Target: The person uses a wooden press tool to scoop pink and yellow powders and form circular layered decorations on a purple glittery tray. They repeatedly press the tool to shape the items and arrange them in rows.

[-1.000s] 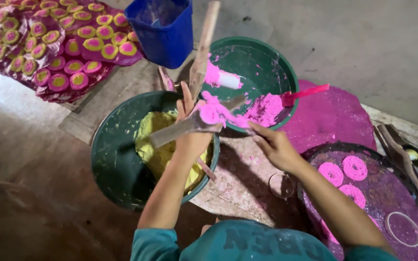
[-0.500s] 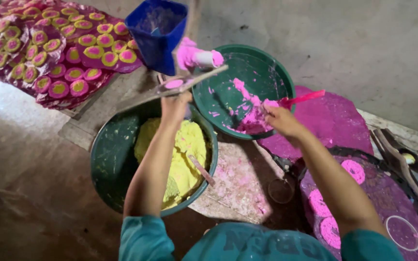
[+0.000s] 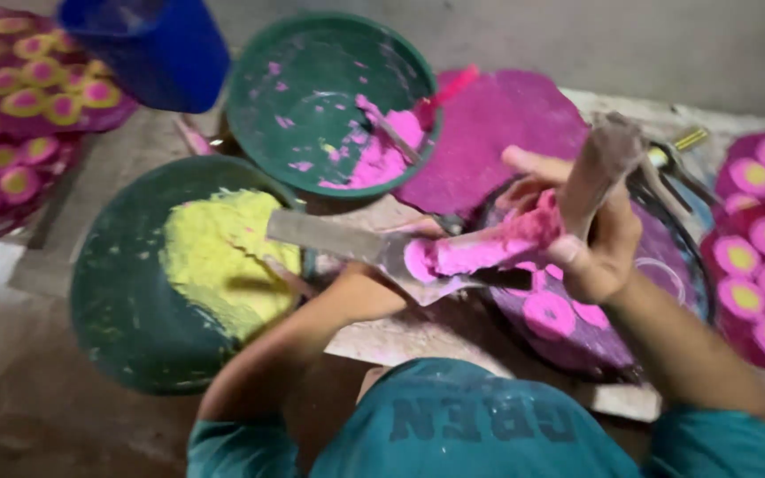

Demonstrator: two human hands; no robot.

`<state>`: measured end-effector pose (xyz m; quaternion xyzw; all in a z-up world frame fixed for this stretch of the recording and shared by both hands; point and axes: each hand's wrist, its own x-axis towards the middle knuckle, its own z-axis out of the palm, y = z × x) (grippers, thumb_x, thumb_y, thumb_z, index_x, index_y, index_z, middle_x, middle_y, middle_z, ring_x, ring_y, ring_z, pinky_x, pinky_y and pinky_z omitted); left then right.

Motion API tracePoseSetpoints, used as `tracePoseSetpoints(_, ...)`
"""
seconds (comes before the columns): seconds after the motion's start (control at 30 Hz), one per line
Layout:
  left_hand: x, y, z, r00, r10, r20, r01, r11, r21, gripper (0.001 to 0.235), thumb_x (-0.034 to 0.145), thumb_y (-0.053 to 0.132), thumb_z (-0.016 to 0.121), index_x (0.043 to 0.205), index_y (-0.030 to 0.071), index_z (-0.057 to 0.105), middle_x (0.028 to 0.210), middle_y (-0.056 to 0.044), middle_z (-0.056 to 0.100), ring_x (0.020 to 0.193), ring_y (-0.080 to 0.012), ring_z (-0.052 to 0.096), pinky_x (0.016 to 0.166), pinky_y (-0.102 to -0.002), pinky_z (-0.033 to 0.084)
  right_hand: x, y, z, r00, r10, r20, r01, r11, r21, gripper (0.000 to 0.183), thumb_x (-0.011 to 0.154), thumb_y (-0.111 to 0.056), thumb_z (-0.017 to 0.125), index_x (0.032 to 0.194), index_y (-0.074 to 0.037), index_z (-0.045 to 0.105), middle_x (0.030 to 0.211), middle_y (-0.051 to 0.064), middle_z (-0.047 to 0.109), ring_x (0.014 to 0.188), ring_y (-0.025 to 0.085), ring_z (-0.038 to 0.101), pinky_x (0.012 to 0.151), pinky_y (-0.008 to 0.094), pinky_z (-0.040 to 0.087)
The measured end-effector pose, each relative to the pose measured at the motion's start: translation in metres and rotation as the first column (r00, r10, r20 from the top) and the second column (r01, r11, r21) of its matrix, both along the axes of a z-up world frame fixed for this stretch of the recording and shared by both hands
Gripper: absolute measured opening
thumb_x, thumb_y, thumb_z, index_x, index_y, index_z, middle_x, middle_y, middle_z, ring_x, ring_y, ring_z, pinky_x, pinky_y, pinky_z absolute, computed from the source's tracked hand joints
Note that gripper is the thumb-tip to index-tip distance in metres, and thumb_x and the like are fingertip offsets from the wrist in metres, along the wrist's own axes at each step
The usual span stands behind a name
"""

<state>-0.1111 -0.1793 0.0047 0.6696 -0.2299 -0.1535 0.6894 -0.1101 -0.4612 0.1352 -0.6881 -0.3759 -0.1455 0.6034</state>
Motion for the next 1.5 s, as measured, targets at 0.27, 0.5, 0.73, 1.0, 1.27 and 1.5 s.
tracePoseSetpoints(0.27,-0.038,-0.128,0.011,0.970,-0.244,-0.022,0.244,0.969,0.038,0.038,0.087,0.018,0.076,0.121,0.007,0.065,0.113,-0.011,0.070,0.108,-0.0244,0.066,0.094,-0.038,0.053,-0.053,-0.080,0.000,0.896,0.035,0.442,0.103,0.954,-0.283,0.060,0.096,-0.022,0.065,0.151,-0.012,0.043,0.128,0.032,0.064,0.110,0.047,0.070,0.093,0.048,0.060)
tracePoseSetpoints(0.5,-0.019,-0.219,0.075,0.829,-0.426,0.362,0.244,0.859,0.450,0.042,0.083,0.019,0.078,0.122,0.008,0.067,0.119,-0.013,0.071,0.113,-0.0246,0.066,0.096,-0.037,0.050,-0.097,-0.188,-0.023,0.986,-0.042,-0.159,0.007,0.976,-0.217,0.086,0.101,-0.040,0.070,0.162,-0.003,0.021,0.162,0.020,0.034,0.152,0.032,0.036,0.126,0.043,0.032)
tracePoseSetpoints(0.73,-0.047,-0.268,0.071,0.996,-0.046,0.080,-0.016,0.765,0.644,0.051,0.077,0.022,0.075,0.127,0.019,0.070,0.115,-0.015,0.073,0.111,-0.0299,0.069,0.098,-0.041,0.053,-0.137,-0.311,-0.142,0.541,0.158,-0.826,-0.303,0.953,-0.016,0.098,0.080,-0.033,0.081,0.157,0.004,0.032,0.156,0.014,0.042,0.146,0.024,0.037,0.119,0.040,0.028)
tracePoseSetpoints(1.0,-0.127,-0.234,-0.152,0.795,0.600,0.089,-0.607,0.787,0.114,0.087,0.094,0.008,0.071,0.159,0.003,0.013,0.165,-0.022,0.025,0.149,-0.0351,0.032,0.122,-0.048,0.030,-0.188,-0.325,-0.174,0.750,0.042,-0.660,0.237,0.915,0.328,0.072,0.089,-0.021,0.072,0.150,-0.002,0.038,0.121,0.014,0.058,0.111,0.024,0.059,0.098,0.040,0.050)
tracePoseSetpoints(1.27,-0.063,-0.184,-0.200,0.860,0.450,-0.243,-0.428,0.893,0.141,0.087,0.092,-0.007,0.052,0.163,0.014,0.004,0.151,-0.020,0.045,0.132,-0.0279,0.053,0.107,-0.036,0.048,-0.191,-0.320,-0.187,0.708,-0.096,-0.700,0.506,0.761,0.406,0.074,0.094,-0.013,0.064,0.161,-0.005,0.034,0.124,0.016,0.058,0.114,0.025,0.058,0.105,0.041,0.045)
tracePoseSetpoints(1.5,0.113,-0.154,-0.184,0.939,0.339,-0.053,-0.290,0.866,0.408,0.048,0.101,0.004,0.052,0.149,0.012,0.053,0.148,-0.015,0.060,0.138,-0.0257,0.054,0.113,-0.035,0.040,-0.189,-0.308,-0.197,0.735,-0.038,-0.678,0.479,0.736,0.478,0.066,0.098,-0.016,0.063,0.158,-0.005,0.038,0.122,0.016,0.057,0.114,0.025,0.058,0.107,0.046,0.045)
